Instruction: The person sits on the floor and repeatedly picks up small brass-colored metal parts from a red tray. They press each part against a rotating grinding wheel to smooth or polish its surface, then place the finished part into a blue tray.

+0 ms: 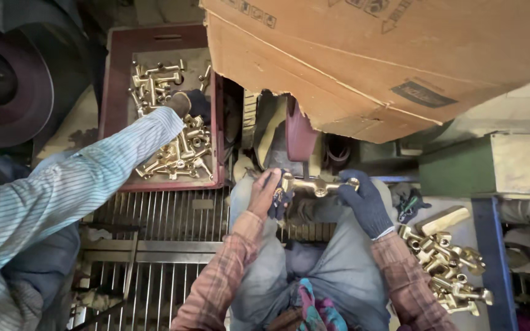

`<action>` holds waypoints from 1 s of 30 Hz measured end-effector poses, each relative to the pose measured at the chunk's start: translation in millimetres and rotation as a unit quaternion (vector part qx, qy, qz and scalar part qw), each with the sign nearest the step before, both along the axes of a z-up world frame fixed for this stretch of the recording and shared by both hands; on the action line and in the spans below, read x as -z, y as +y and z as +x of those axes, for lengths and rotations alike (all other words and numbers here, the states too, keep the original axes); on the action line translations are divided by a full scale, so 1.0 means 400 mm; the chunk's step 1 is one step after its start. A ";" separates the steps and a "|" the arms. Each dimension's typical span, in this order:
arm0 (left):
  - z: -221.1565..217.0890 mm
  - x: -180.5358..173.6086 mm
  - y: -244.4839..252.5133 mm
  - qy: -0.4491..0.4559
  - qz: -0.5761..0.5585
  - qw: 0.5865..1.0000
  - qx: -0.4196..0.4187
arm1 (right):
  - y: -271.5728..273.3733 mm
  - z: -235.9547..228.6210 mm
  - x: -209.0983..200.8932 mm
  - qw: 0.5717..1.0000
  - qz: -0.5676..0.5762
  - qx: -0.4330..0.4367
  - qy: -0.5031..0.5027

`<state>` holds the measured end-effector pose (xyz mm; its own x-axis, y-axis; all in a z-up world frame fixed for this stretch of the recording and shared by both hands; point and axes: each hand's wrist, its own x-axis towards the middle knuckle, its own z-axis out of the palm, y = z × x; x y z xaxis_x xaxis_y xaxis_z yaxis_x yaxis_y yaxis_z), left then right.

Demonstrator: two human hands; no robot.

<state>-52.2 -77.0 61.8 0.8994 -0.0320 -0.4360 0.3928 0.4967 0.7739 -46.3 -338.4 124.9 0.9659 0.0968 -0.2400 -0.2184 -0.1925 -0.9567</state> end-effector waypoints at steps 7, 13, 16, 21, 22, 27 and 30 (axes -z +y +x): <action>0.089 0.113 0.007 -0.016 0.036 0.999 -0.021 | 0.003 0.085 0.043 0.983 -0.063 -0.041 -0.168; 0.116 0.175 -0.007 -0.008 0.066 0.997 -0.037 | 0.011 0.115 0.063 0.986 -0.116 -0.032 -0.115; 0.117 0.177 -0.012 0.024 0.055 0.998 -0.031 | 0.014 0.119 0.062 0.986 -0.134 -0.021 -0.095; 0.127 0.176 -0.024 0.021 0.046 0.998 -0.026 | 0.025 0.120 0.050 0.986 -0.127 -0.020 -0.105; 0.131 0.179 -0.026 0.015 0.051 0.998 -0.027 | 0.029 0.121 0.047 0.985 -0.130 -0.022 -0.111; 0.142 0.197 -0.032 0.034 0.051 0.998 -0.033 | 0.051 0.130 0.031 0.997 -0.082 0.005 -0.003; 0.141 0.211 -0.040 0.021 0.061 0.997 -0.041 | 0.059 0.133 0.029 0.997 -0.069 0.009 0.017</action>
<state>4.2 -93.0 -22.6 0.8780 0.0971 -0.4686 0.3871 0.4317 0.8147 7.0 -315.0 113.1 0.9584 0.0439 -0.2822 -0.2545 -0.3170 -0.9136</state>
